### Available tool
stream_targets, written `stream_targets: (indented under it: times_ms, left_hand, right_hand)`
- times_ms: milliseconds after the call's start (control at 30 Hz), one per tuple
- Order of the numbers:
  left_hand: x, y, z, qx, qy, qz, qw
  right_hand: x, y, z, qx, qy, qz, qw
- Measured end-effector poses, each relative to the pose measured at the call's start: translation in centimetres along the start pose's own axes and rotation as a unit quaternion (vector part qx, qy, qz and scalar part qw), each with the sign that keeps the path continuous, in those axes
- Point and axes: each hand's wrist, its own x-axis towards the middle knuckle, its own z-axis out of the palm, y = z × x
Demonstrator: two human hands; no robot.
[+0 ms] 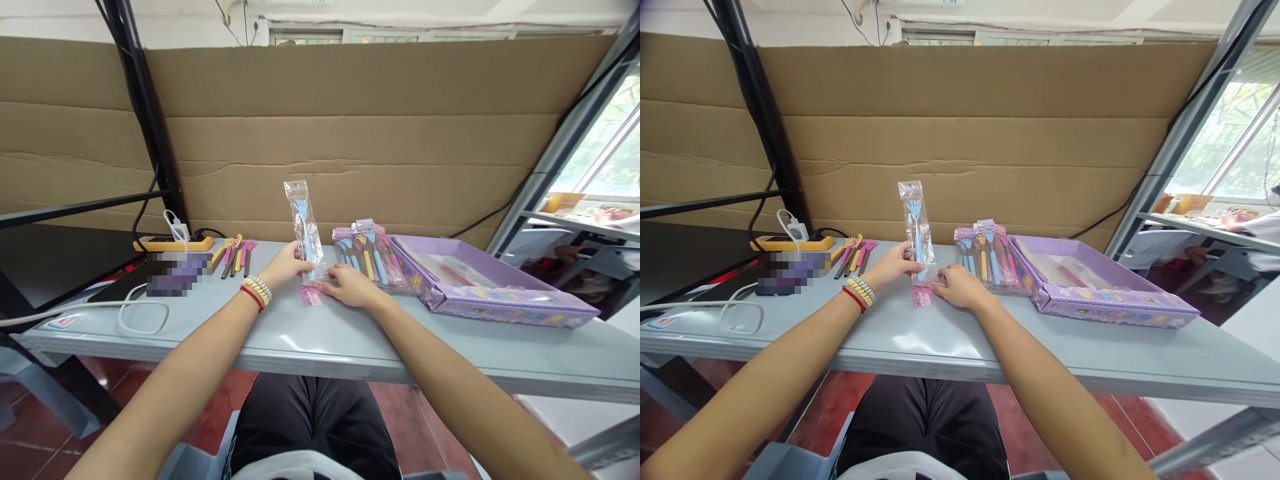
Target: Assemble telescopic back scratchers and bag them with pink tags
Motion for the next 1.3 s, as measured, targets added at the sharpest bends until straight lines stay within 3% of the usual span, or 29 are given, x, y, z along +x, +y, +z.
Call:
stream_targets:
  times_ms: [767, 1000, 1300]
  left_hand:
    - [0.15, -0.7, -0.09, 0.005, -0.06, 0.019, 0.998]
    - [0.03, -0.56, -0.05, 0.013, -0.09, 0.019, 0.996]
    - [-0.06, -0.43, -0.02, 0.019, -0.089, 0.013, 0.996]
  right_hand:
    - [0.29, 0.57, 0.02, -0.04, -0.069, -0.016, 0.997]
    - [0.29, 0.73, 0.06, -0.017, -0.062, -0.014, 0.998]
    - [0.2, 0.46, -0.5, 0.024, -0.056, 0.007, 0.998]
